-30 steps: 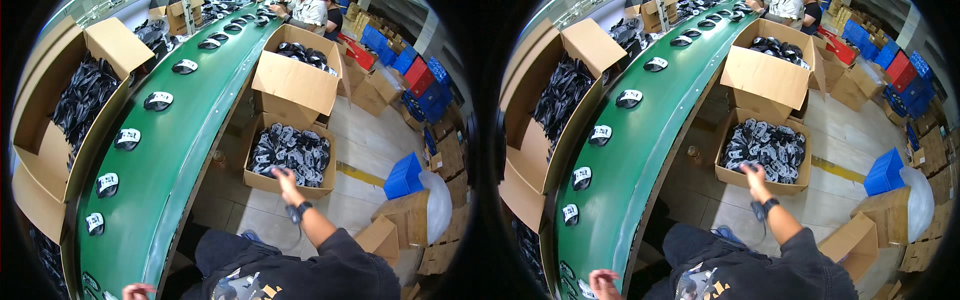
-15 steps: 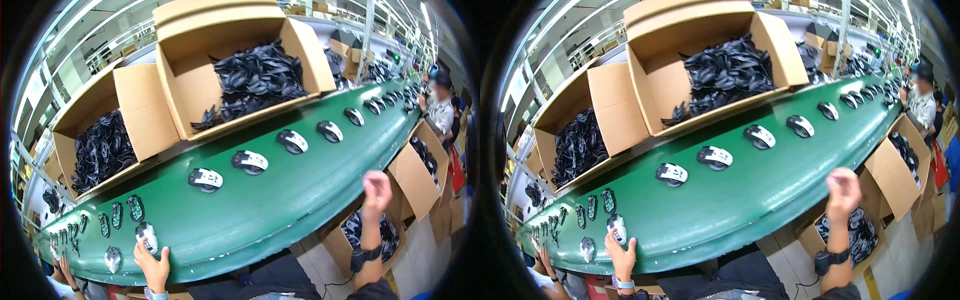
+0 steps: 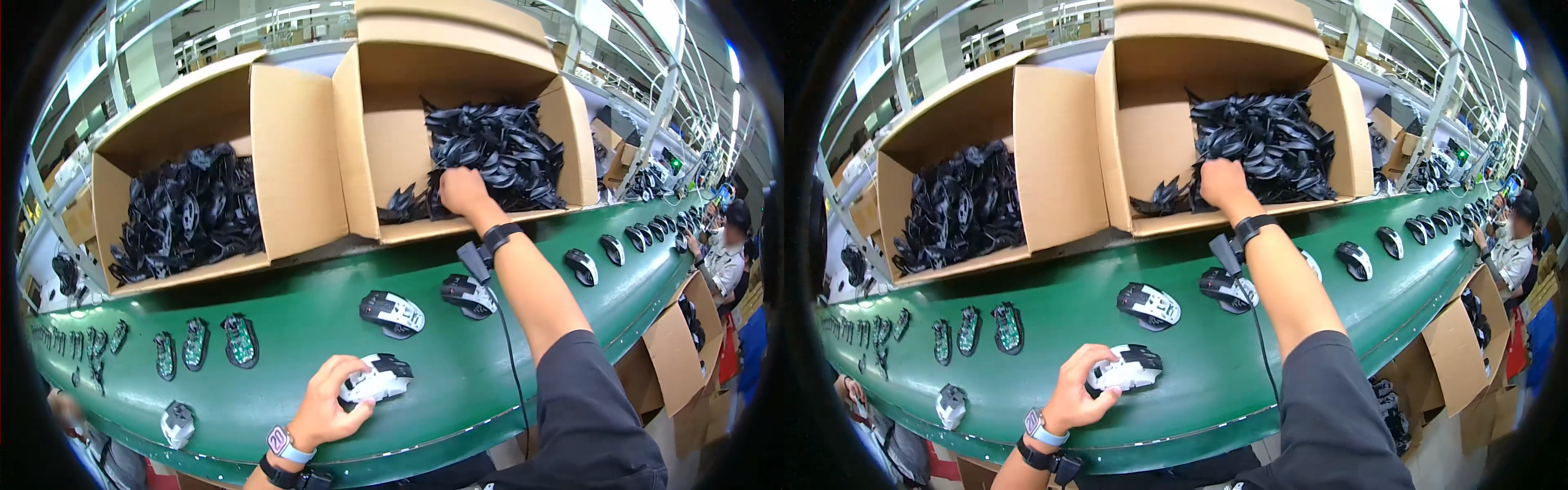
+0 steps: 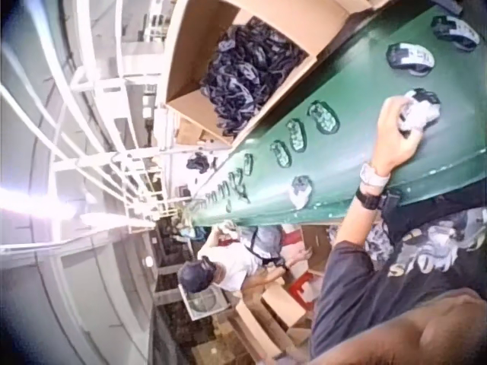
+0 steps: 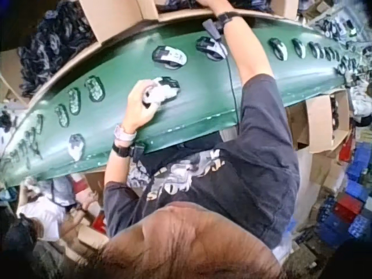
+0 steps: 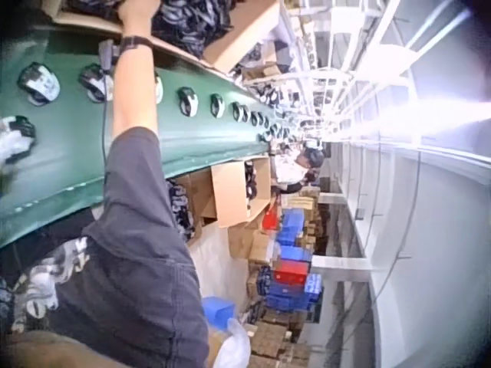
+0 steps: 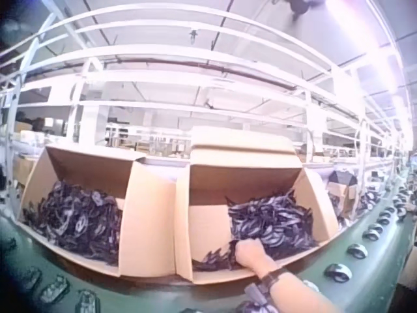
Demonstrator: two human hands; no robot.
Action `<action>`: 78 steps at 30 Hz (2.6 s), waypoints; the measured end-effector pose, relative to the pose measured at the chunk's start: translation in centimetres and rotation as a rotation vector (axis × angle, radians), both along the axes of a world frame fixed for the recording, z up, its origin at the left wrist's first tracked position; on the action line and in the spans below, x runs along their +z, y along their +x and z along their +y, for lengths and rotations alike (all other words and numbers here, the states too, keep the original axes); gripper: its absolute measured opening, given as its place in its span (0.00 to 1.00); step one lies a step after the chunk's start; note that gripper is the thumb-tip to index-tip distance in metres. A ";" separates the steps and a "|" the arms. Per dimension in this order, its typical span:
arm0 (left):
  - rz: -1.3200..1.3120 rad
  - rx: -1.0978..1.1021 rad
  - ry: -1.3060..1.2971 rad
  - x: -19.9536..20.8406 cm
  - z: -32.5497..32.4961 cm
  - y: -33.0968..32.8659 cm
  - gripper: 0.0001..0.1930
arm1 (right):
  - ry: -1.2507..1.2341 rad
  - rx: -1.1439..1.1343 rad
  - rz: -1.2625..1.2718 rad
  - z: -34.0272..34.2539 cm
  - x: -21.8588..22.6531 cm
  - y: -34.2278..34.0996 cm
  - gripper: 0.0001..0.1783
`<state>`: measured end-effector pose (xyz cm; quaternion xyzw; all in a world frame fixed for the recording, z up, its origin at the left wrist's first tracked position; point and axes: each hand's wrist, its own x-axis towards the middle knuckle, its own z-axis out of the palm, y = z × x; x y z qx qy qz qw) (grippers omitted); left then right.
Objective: The person assembles computer mice on a green workbench. They pick up white mouse shells and black internal components, fit them together, and place the completed units on the table. The person also retrieves black plastic parts from a cardboard box and handles small white components from a separate container.
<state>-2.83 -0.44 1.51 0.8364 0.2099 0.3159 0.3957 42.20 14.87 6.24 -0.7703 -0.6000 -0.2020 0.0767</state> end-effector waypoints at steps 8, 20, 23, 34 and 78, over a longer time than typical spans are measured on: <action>-0.205 -0.034 -0.505 -3.1 1.3 -0.8 0.24 | -0.266 0.214 0.231 -2.6 0.5 1.7 0.20; -0.313 -0.007 -0.735 -3.5 1.3 -0.8 0.21 | 0.126 0.314 0.528 -5.0 2.0 1.9 0.15; -0.308 -0.012 -0.663 -3.8 1.3 0.0 0.21 | 0.141 0.239 0.384 -5.2 1.2 3.8 0.12; -0.447 0.042 -0.800 -4.2 1.5 -2.0 0.21 | 0.152 0.441 0.990 -5.6 4.4 -1.1 0.14; -0.486 0.044 -0.182 -1.4 1.6 -3.4 0.37 | 0.072 0.862 1.579 -19.3 -4.5 -26.7 0.49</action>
